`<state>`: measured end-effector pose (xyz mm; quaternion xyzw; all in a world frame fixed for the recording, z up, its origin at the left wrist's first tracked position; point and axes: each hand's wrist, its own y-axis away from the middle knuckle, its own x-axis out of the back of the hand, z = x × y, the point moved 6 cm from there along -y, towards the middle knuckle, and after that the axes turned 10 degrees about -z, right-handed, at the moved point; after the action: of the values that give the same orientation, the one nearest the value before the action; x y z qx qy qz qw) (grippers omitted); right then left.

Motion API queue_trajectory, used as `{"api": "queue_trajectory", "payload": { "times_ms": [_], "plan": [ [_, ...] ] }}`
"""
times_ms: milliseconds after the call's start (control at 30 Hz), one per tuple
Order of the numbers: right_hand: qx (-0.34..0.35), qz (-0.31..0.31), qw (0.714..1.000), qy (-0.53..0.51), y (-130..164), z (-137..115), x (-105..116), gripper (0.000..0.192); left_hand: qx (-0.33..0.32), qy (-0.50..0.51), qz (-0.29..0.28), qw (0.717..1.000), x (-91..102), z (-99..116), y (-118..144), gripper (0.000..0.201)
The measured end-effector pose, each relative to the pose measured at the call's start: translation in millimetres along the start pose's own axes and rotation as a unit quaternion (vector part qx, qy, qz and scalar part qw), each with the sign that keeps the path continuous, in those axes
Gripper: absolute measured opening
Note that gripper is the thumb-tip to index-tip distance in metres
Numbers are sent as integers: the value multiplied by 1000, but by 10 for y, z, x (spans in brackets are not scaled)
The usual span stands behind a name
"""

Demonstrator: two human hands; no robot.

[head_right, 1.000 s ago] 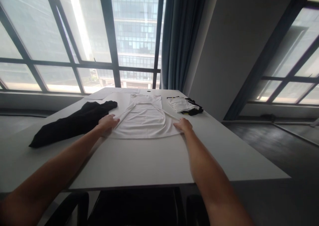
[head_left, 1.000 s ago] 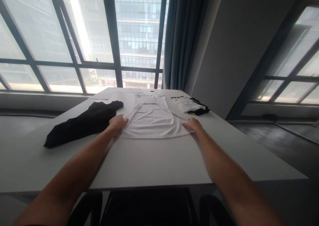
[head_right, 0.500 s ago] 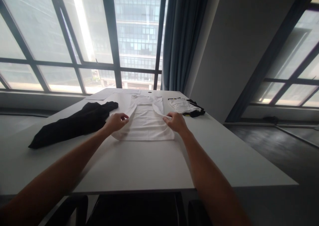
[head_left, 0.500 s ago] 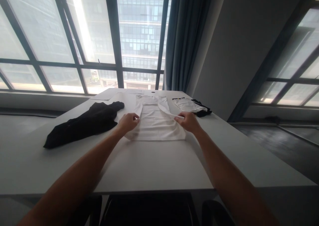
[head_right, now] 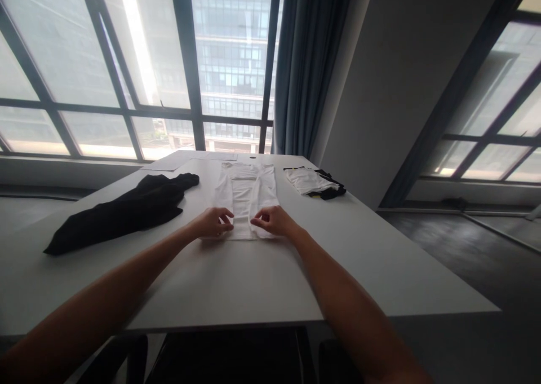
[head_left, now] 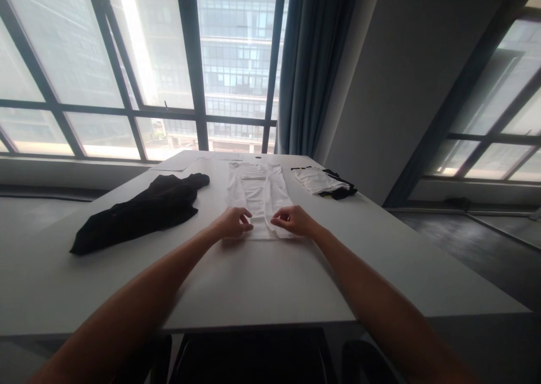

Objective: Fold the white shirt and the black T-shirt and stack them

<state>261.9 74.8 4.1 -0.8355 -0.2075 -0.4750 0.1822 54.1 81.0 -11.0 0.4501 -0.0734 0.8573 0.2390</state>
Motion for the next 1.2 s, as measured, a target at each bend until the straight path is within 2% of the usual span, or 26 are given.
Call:
{"api": "queue_trajectory", "payload": {
  "times_ms": [100, 233, 300, 400, 500, 633, 700, 767, 833, 867, 933, 1000, 1067, 1133, 1200],
  "plan": [
    [-90, 23, 995, 34, 50, 318, 156, 38, 15, -66, -27, 997, 131, -87, 60, 47],
    [-238, 6, 968, 83, 146, 760, 283, 37, 68, -155, -57, 984, 322, -278, 193, 73],
    [-282, 2, 957, 62, 186, 860, 292, 44, 93, -170, -80, 978, 338, -358, 234, 67],
    [-304, -28, 951, -56, 216, 848, 213, 52, 128, -161, -107, 973, 310, -402, 263, 41],
    [-295, -35, 945, -137, 234, 749, 201, 53, 173, -117, -137, 968, 287, -381, 317, 21],
    [-260, 1, 953, -156, 254, 665, 312, 41, 202, -115, -124, 965, 361, -305, 410, 13],
    [-263, -28, 953, -150, 259, 658, 287, 27, 211, -133, -151, 957, 352, -304, 448, 11],
    [-281, -85, 947, -133, 267, 671, 210, 16, 216, -155, -194, 944, 318, -327, 479, 12],
    [-287, -117, 943, -124, 271, 689, 167, 13, 214, -174, -222, 935, 303, -346, 498, 14],
    [-283, -116, 944, -122, 269, 699, 172, 15, 208, -188, -220, 934, 313, -343, 497, 17],
    [-278, -98, 950, -99, 267, 728, 226, 19, 180, -224, -180, 941, 362, -299, 467, 32],
    [-266, -67, 961, -27, 255, 733, 311, 21, 130, -259, -122, 949, 388, -210, 411, 54],
    [-225, -34, 972, 50, 217, 662, 362, 25, 70, -271, -92, 956, 335, -117, 343, 65],
    [-154, -24, 985, 75, 158, 525, 310, 33, 24, -266, -98, 959, 219, -61, 279, 53],
    [-83, -51, 994, 51, 99, 372, 161, 41, -6, -266, -97, 959, 130, -25, 236, 33]
  ]
}}
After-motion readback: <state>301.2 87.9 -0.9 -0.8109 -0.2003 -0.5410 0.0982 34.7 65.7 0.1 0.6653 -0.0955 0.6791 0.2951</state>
